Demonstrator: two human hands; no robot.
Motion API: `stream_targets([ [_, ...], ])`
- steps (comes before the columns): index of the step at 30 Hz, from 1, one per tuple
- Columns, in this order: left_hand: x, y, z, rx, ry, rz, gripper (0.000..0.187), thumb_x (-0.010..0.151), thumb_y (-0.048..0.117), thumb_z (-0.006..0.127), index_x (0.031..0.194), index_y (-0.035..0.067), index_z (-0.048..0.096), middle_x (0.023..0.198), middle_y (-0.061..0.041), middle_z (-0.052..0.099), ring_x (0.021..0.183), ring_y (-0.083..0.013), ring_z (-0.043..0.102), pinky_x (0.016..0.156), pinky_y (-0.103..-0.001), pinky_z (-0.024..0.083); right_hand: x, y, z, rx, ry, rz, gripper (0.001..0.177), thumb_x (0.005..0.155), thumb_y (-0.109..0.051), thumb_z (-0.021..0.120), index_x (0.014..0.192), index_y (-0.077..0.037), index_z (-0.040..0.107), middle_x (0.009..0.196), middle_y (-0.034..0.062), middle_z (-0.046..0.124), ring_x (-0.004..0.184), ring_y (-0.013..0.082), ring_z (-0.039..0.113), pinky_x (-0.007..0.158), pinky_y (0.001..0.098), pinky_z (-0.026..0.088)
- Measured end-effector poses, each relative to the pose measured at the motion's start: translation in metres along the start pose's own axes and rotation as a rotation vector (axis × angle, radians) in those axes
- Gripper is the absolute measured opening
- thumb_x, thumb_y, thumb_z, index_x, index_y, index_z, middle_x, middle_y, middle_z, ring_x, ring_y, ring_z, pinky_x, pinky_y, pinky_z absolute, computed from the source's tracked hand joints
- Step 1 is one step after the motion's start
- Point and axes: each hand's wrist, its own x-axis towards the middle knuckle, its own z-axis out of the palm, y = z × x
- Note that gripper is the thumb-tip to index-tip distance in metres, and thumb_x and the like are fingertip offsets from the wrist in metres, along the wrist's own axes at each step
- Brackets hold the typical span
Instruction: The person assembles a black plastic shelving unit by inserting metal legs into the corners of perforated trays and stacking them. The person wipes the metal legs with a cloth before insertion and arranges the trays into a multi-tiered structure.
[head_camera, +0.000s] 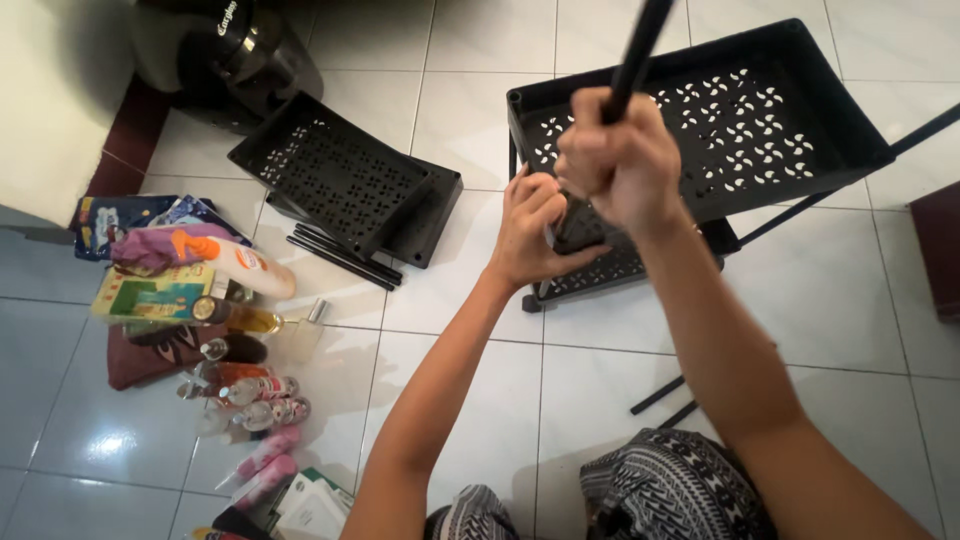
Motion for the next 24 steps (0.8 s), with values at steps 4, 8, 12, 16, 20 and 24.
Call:
stream_targets([
  [4, -0.007, -0.005, 0.009, 0.020, 0.005, -0.029, 0.050, 0.064, 0.034, 0.095, 0.080, 0.012, 0.053, 0.090, -0.003, 0.053, 0.107, -0.0255, 0.052, 0.118, -0.057, 0.031, -0.023, 0.015, 0.025, -0.210, 0.329, -0.145, 0.028, 0.106, -0.007, 0.054, 0.082, -0.011, 0.041, 0.055, -0.0050, 0.034, 0.041, 0.0021, 0.025, 0.038, 0.0210, 0.019],
  [8, -0.005, -0.008, 0.016, 0.004, 0.034, -0.029, 0.042, 0.059, 0.026, 0.090, 0.085, 0.011, 0.061, 0.095, -0.002, 0.056, 0.108, -0.0257, 0.053, 0.120, -0.059, 0.026, -0.011, 0.031, 0.041, -0.583, 0.604, -0.316, 0.026, 0.112, -0.008, 0.057, 0.088, -0.009, 0.046, 0.059, -0.0042, 0.039, 0.045, 0.0030, 0.030, 0.040, 0.0209, 0.023],
  [12, -0.006, 0.004, 0.020, 0.053, 0.047, -0.076, 0.044, 0.062, 0.029, 0.088, 0.091, 0.009, 0.062, 0.097, -0.003, 0.057, 0.110, -0.0256, 0.054, 0.119, -0.058, 0.028, -0.005, 0.029, 0.044, -0.658, 0.593, -0.350, 0.029, 0.110, -0.012, 0.059, 0.085, -0.011, 0.045, 0.061, -0.0049, 0.041, 0.047, 0.0042, 0.034, 0.036, 0.0204, 0.027],
  [16, -0.003, 0.032, 0.026, 0.201, 0.057, -0.103, 0.048, 0.069, 0.039, 0.089, 0.087, 0.008, 0.057, 0.097, -0.004, 0.057, 0.106, -0.0234, 0.054, 0.109, -0.055, 0.029, -0.026, -0.001, 0.025, -0.389, 0.376, -0.186, 0.030, 0.110, -0.011, 0.060, 0.086, -0.012, 0.043, 0.060, -0.0051, 0.037, 0.043, 0.0022, 0.028, 0.038, 0.0206, 0.022],
  [20, -0.007, 0.073, 0.043, 0.346, -0.021, -0.115, 0.043, 0.077, 0.037, 0.083, 0.098, 0.008, 0.059, 0.100, -0.005, 0.057, 0.110, -0.0224, 0.053, 0.104, -0.051, 0.028, -0.058, -0.036, 0.004, -0.352, 0.286, -0.135, 0.029, 0.113, -0.013, 0.058, 0.088, -0.012, 0.043, 0.059, -0.0051, 0.034, 0.042, 0.0020, 0.027, 0.038, 0.0203, 0.020],
  [24, -0.009, 0.115, 0.066, 0.430, -0.177, -0.117, 0.045, 0.072, 0.031, 0.080, 0.104, 0.005, 0.061, 0.103, -0.008, 0.060, 0.110, -0.0252, 0.054, 0.093, -0.050, 0.033, -0.091, -0.067, -0.001, -0.400, 0.370, -0.122, 0.024, 0.113, -0.016, 0.057, 0.093, -0.011, 0.044, 0.064, -0.0034, 0.035, 0.044, 0.0034, 0.029, 0.040, 0.0210, 0.021],
])
